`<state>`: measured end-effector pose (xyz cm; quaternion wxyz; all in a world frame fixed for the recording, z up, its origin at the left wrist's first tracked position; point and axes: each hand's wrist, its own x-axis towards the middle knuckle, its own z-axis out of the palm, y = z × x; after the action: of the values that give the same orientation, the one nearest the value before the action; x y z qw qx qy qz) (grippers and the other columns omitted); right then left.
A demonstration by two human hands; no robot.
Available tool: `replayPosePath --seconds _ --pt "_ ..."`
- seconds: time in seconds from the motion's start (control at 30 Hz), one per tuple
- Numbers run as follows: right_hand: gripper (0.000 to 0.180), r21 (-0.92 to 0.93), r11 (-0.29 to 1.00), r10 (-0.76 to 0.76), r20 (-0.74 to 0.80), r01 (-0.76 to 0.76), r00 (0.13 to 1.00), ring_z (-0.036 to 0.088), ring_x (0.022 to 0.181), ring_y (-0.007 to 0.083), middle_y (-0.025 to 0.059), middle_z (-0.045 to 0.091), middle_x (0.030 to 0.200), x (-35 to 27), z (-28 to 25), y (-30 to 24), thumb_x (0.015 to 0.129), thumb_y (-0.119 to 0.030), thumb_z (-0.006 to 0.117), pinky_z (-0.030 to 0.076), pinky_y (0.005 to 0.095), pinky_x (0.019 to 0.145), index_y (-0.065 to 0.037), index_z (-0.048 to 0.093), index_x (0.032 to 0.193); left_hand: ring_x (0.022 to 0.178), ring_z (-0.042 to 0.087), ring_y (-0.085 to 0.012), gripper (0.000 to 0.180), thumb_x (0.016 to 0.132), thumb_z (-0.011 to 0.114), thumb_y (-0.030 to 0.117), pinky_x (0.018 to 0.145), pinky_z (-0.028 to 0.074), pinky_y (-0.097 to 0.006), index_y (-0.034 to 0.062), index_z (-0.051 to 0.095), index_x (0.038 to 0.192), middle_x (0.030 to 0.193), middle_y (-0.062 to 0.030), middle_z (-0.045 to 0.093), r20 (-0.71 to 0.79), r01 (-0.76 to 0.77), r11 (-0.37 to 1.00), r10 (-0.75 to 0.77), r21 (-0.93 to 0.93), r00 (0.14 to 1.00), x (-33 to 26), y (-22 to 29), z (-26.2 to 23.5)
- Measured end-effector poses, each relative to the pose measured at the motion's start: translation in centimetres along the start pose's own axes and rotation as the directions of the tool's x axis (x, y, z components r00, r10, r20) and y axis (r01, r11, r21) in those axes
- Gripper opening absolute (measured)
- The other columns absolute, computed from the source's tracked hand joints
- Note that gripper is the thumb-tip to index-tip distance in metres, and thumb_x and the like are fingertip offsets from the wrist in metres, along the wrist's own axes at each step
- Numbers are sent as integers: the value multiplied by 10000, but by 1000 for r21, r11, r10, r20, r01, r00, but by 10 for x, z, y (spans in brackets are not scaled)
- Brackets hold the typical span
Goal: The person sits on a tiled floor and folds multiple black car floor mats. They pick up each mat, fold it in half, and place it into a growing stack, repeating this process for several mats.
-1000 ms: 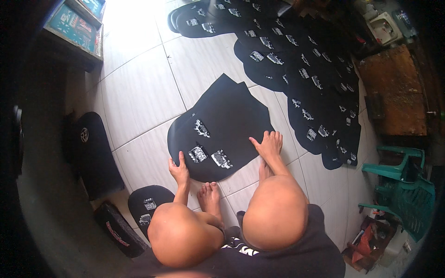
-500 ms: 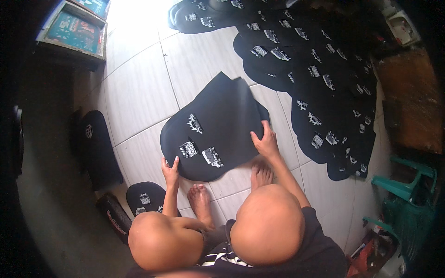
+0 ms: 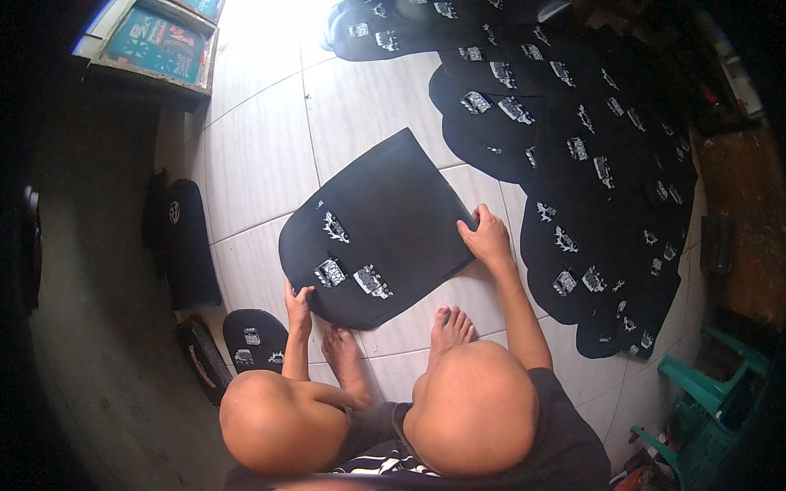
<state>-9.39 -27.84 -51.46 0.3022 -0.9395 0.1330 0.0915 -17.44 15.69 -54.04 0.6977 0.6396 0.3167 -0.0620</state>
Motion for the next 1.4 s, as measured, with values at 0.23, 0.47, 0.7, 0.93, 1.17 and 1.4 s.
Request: replayPosePath --seconds 0.23,0.47,0.7,0.93,1.17,1.4 --pt "688 -255 941 -248 -84 220 965 545 1233 337 203 570 1317 73 -54 -4 771 -497 772 453 438 996 -58 582 1265 1254 534 -233 584 916 626 -18 1054 437 -366 46 379 1442 1373 -92 536 304 297 928 -223 -224 926 -29 28 0" --pt "578 -504 665 -660 -50 552 750 432 1374 232 49 489 1496 144 -43 69 867 -263 681 319 421 1126 -171 538 1419 1228 558 -239 557 926 634 14 1048 451 -387 31 400 1431 1366 -109 551 145 88 992 -74 -90 987 -23 8 -2" --pt "365 -48 954 -296 4 296 955 619 1084 353 198 686 1160 64 -10 -107 914 -365 614 477 476 956 -108 699 1159 1170 581 -198 442 964 617 59 1020 461 -341 1 452 1370 1303 -111 588 33 -11 999 12 -39 999 -22 -5 -2" --pt "705 -103 804 -552 235 586 800 192 1458 463 257 315 1553 -56 98 -125 937 -625 472 141 672 1132 -77 580 1366 1153 587 -194 425 973 623 106 1000 466 -332 -3 472 1355 1288 -105 601 29 -47 999 48 -25 998 -14 -6 14" --pt "498 143 649 -754 248 747 608 364 1366 409 198 477 1428 -76 89 -108 903 -465 619 310 537 1089 -49 670 1172 1035 641 -187 337 993 596 142 895 525 -326 23 516 1298 1197 -103 640 14 63 975 -62 -212 998 -12 -10 11" --pt "651 -255 960 -155 -136 117 978 418 1295 439 298 449 1367 20 16 -51 920 -448 612 378 542 1044 54 485 1315 989 658 -189 328 966 613 87 882 541 -330 15 523 1274 1159 -102 653 -24 -33 985 30 -167 999 -3 -26 11"
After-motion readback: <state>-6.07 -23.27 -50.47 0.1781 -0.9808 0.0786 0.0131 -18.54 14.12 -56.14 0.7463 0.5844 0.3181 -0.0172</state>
